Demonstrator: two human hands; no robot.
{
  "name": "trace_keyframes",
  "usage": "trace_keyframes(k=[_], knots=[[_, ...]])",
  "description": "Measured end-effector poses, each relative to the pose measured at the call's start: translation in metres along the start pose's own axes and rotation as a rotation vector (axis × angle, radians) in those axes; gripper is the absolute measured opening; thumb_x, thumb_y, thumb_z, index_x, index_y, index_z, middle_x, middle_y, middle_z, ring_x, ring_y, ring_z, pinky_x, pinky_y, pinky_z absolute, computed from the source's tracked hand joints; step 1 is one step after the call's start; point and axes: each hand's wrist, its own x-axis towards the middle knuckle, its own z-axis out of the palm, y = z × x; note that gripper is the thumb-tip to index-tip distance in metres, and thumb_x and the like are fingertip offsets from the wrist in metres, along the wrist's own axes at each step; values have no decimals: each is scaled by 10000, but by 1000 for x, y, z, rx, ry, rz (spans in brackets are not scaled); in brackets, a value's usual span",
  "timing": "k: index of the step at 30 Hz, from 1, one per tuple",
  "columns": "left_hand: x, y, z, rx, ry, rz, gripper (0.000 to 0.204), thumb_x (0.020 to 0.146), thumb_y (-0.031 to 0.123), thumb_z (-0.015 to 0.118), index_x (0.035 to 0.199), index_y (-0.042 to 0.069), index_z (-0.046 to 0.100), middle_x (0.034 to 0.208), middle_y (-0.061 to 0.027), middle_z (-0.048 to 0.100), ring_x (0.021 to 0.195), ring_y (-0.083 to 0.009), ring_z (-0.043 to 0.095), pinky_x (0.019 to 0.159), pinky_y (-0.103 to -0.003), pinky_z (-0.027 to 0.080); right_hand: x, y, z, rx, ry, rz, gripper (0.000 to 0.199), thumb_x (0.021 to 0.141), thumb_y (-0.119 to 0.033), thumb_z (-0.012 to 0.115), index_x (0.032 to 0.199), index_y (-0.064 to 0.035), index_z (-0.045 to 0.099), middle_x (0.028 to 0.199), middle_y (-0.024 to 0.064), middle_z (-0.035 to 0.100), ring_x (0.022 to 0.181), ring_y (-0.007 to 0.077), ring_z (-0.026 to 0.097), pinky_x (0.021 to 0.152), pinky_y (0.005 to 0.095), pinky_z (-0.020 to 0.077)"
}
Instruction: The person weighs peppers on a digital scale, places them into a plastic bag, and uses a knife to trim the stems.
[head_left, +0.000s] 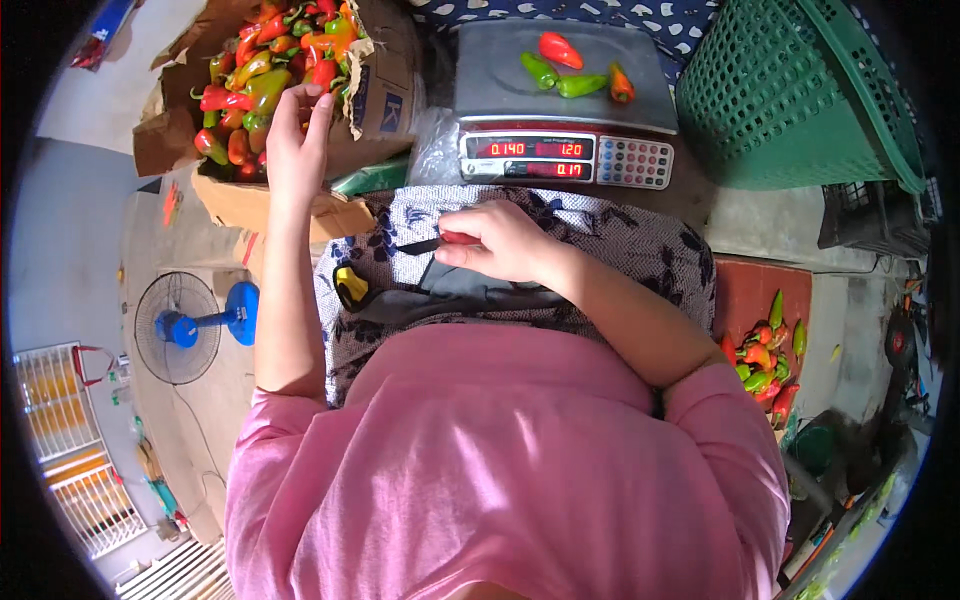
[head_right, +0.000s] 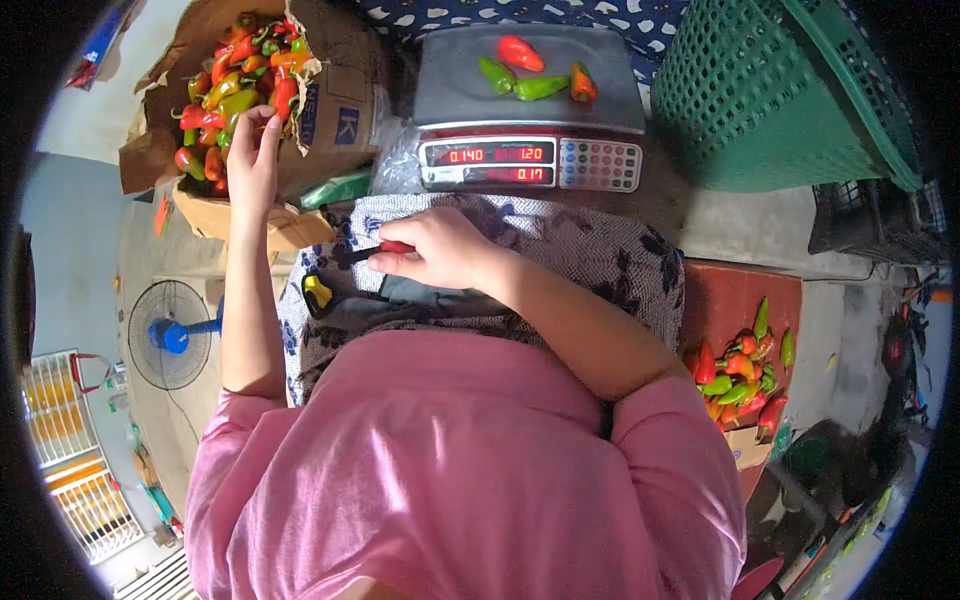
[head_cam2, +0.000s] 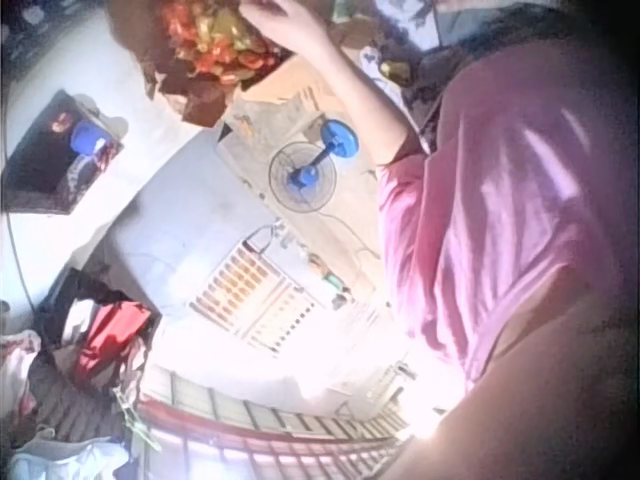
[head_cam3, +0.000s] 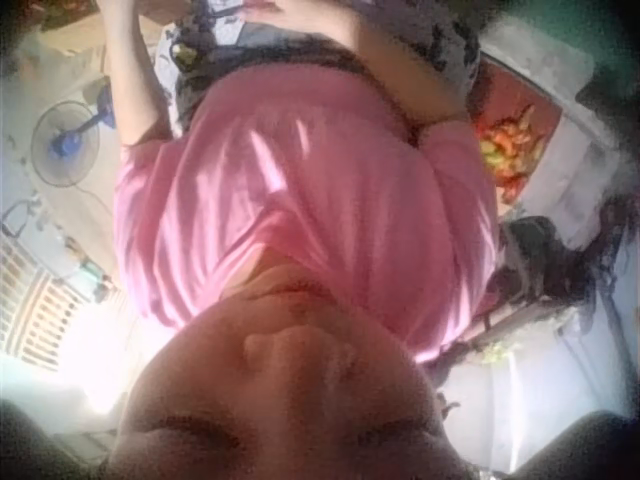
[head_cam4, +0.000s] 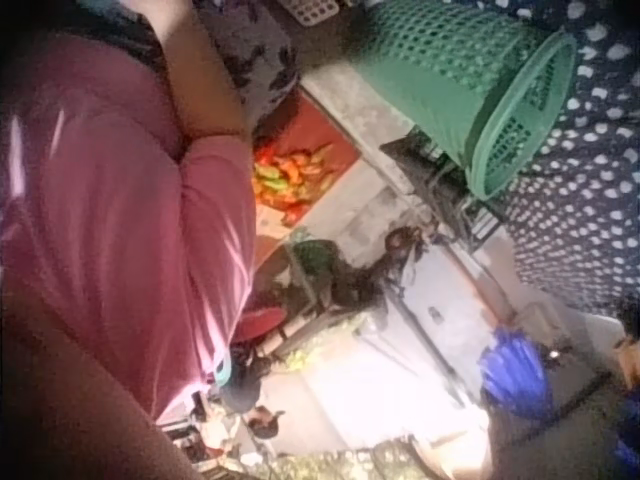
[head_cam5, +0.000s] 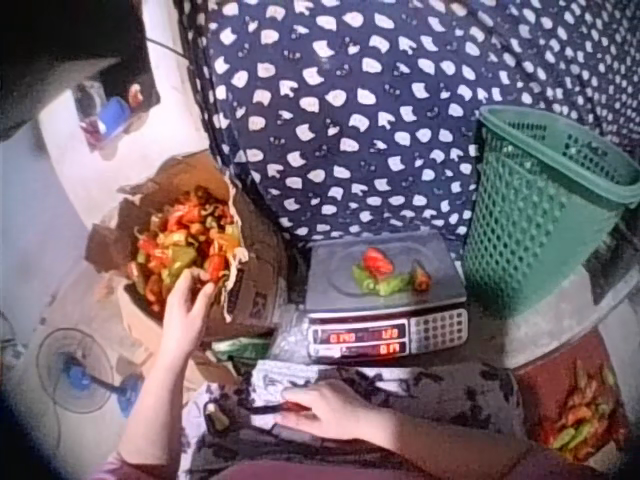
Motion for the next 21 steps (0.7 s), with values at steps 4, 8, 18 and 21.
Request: trace_keyframes(k=[4,8,18,21], knots=[[1,-6,-4,-37,16,5,200,946,171,543,1044,-2,567,888,-66,614,827,-121,560,760,-246,448,2,0,-8,-100,10,-71,373,824,-384,660,758,-48,512,654,109,570,619,325,577,563,402,423],[-2,-6,-5,-136,50,-23,187,975,183,491,1022,21,571,836,-14,597,759,-71,513,701,-221,422,3,10,-13,-168,48,-33,354,812,-424,659,816,-81,567,690,114,607,650,333,602,578,416,443],[28,-68,-106,-1211,505,-230,180,953,298,490,918,133,551,778,28,509,700,-121,470,677,-278,394,11,36,1,-572,367,153,357,825,-430,645,825,-74,639,664,136,623,628,334,621,558,410,474],[28,-83,-141,-1245,652,-269,110,922,237,521,882,135,523,749,33,488,667,-93,458,627,-250,370,12,30,4,-542,284,199,349,830,-398,649,748,-63,592,645,162,597,628,367,600,552,435,454]])
